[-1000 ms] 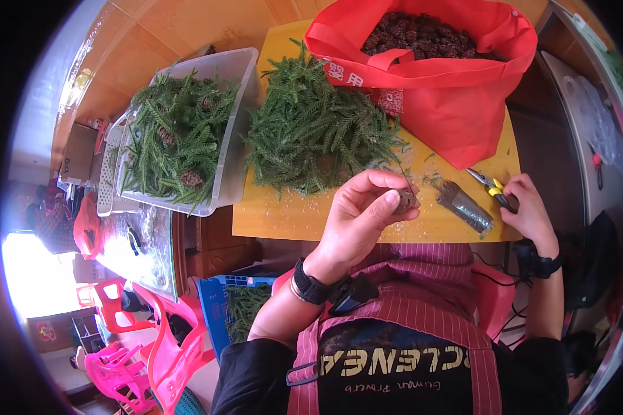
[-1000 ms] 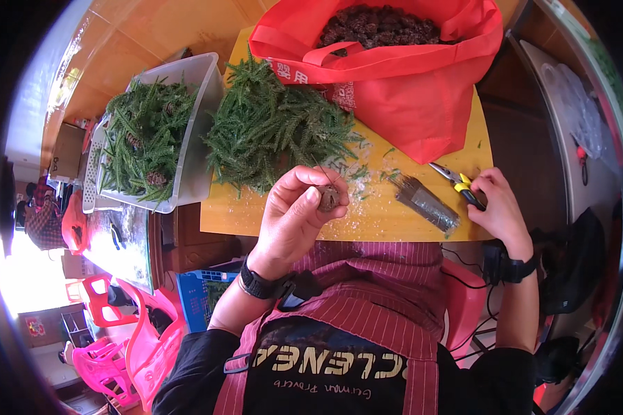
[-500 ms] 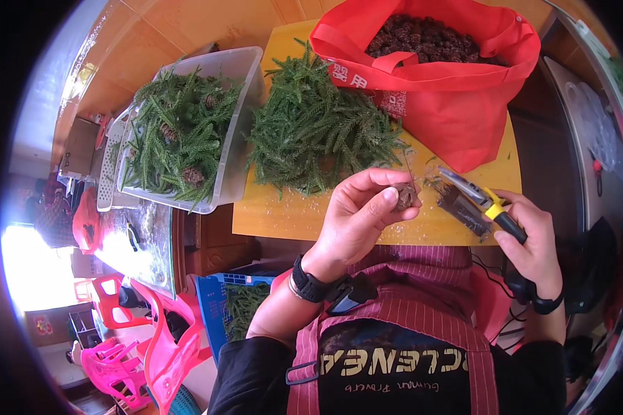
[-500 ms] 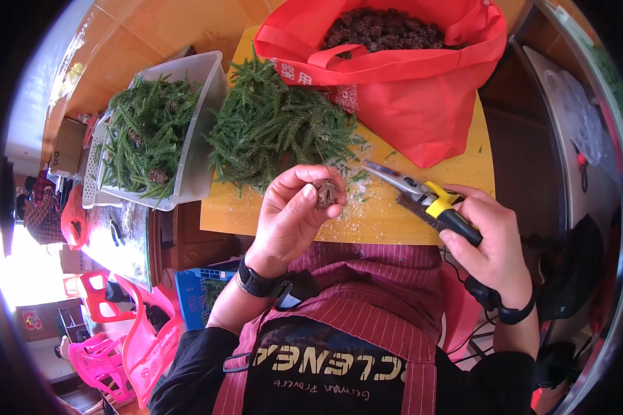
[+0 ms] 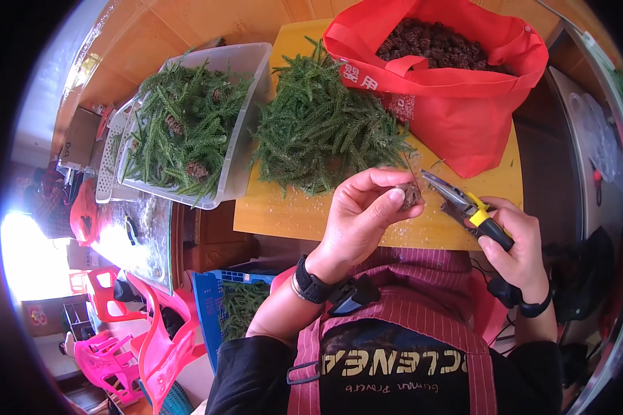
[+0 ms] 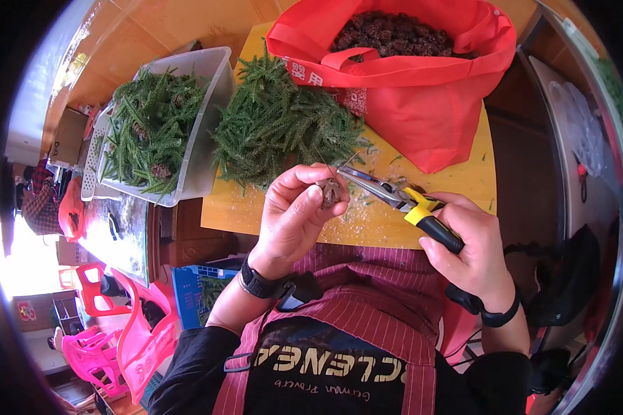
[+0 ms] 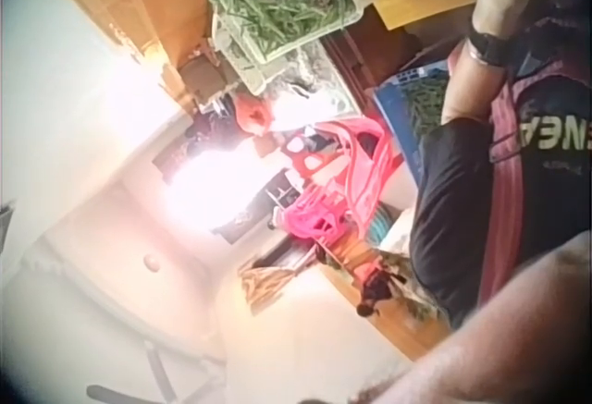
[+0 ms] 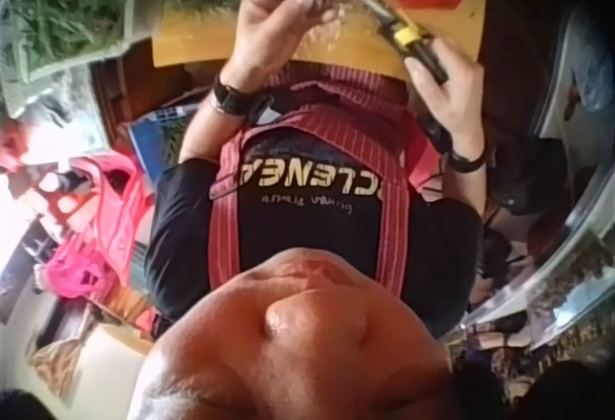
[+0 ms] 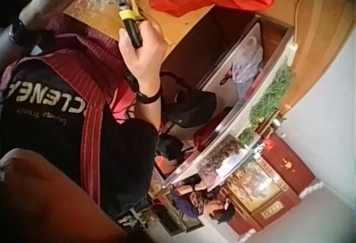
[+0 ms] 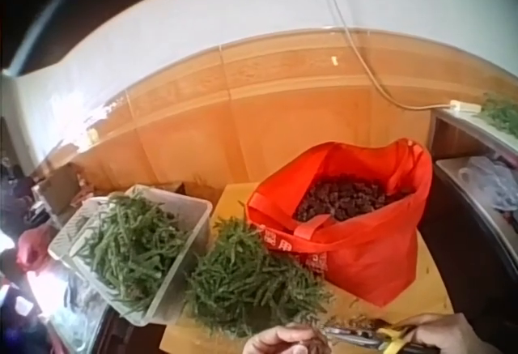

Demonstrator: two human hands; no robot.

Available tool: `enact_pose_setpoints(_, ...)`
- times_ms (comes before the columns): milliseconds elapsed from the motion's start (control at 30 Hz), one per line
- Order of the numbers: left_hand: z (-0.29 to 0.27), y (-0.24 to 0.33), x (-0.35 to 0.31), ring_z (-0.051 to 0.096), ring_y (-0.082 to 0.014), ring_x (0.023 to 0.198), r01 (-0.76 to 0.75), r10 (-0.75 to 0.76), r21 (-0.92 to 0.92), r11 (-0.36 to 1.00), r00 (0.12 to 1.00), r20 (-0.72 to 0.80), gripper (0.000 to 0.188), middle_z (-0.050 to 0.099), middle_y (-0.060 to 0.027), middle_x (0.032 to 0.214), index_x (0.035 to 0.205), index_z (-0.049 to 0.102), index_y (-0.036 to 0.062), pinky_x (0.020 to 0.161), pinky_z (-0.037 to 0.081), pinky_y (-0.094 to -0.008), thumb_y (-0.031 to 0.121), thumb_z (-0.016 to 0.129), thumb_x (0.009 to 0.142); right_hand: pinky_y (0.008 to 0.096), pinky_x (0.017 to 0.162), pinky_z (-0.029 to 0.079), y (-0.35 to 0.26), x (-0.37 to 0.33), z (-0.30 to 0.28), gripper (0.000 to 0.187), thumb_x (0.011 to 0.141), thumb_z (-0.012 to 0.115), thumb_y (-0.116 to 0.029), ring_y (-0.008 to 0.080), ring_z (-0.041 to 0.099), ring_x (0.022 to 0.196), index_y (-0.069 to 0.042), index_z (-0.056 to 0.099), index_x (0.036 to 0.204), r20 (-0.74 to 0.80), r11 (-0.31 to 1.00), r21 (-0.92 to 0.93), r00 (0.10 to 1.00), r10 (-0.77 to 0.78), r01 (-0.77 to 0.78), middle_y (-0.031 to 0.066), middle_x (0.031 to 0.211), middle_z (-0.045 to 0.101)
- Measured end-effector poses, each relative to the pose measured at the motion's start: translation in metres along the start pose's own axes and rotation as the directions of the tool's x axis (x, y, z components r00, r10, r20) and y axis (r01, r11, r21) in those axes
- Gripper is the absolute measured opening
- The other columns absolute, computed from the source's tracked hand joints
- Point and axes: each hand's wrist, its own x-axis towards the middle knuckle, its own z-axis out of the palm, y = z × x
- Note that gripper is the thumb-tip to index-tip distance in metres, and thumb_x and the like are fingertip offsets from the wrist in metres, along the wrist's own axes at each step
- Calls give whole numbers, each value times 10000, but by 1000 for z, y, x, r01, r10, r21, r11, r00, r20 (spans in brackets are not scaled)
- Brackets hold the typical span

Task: Trimming small sprigs of evergreen foliage using needle-nose pliers at a workbench.

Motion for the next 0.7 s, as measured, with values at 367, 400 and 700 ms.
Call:
enact_pose_setpoints(367, 5, -4, 0, 600, -210, 873, -120, 117, -58, 991, 991, -59, 190, 573, -124, 1036, 1060, 562, 23, 766, 535, -295, 52, 547, 873, 365, 659, 477, -12, 0, 15, 204, 697, 660, -150, 313, 574, 690, -2, 524, 663, -73, 990, -138, 997, -38, 28, 119, 615, 528)
enact_pose_setpoints(400, 5, -4, 1, 601, -217, 884, -132, 124, -86, 988, 988, -88, 187, 573, -115, 1051, 1057, 562, 15, 777, 537, -303, 47, 543, 874, 363, 637, 473, -13, 0, 15, 195, 695, 659, -144, 315, 578, 704, -1, 529, 666, -85, 986, -164, 995, -43, 29, 120, 615, 528)
enact_pose_setpoints(700, 3, -2, -1, 603, -239, 927, -163, 162, -40, 986, 987, -15, 198, 543, -112, 1129, 1062, 562, 14, 796, 541, -341, 18, 541, 865, 345, 694, 456, -13, 3, 8, 198, 711, 589, -175, 313, 587, 824, 23, 583, 722, -20, 995, -94, 999, -48, 46, 145, 700, 586)
